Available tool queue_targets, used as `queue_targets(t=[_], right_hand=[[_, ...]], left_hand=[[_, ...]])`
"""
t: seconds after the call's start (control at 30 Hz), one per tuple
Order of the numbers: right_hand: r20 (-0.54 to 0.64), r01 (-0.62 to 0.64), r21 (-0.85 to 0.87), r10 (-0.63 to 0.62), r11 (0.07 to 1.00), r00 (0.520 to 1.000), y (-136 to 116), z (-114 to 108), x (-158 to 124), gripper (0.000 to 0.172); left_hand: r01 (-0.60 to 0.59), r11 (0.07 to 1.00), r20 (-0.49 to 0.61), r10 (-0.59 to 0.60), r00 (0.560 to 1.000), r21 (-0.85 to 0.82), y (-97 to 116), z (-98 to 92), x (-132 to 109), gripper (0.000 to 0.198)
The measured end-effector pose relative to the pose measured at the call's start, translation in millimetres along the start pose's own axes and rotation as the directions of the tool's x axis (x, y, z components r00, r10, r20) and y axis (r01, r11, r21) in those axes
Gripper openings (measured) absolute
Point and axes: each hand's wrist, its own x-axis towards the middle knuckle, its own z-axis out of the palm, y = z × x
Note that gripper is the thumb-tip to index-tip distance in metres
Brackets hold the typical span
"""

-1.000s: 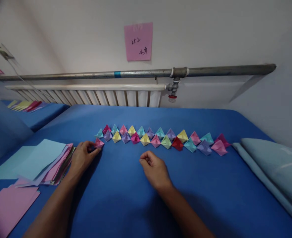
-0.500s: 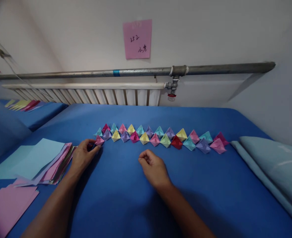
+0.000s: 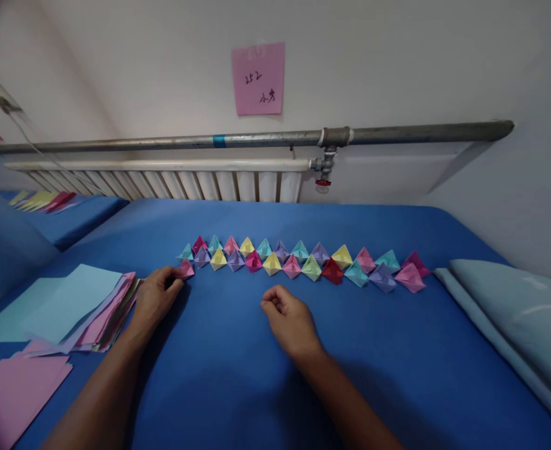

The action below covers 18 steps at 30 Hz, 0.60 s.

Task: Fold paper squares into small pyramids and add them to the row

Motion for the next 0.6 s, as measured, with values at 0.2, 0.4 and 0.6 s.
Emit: queue_targets(t=[0.2,0.4,0.6], right_hand=[[-0.011,0.008,-0.013,-0.008,1.0,1.0,-2.9,-0.5,-1.6,0.01],[0.008,-0.014,0.002,0.014,1.0,1.0,-5.9,-1.4,-2.5,0.01],[0.009,0.0,-0.019,0.001,1.0,1.0,-5.0,-1.4,-0.7,0.012]], left_hand=[[-0.035,0.999,0.006,0.035,0.999,0.005,1.8,0.8,0.4,0.018],[0.074,0.997,-0.071,-0.074,0.995,-0.013,1.9,2.8,-0.7,0.029],[0.138,0.99,-0.011,-0.138,0.99,0.028,1.0,2.8,1.5,0.026]])
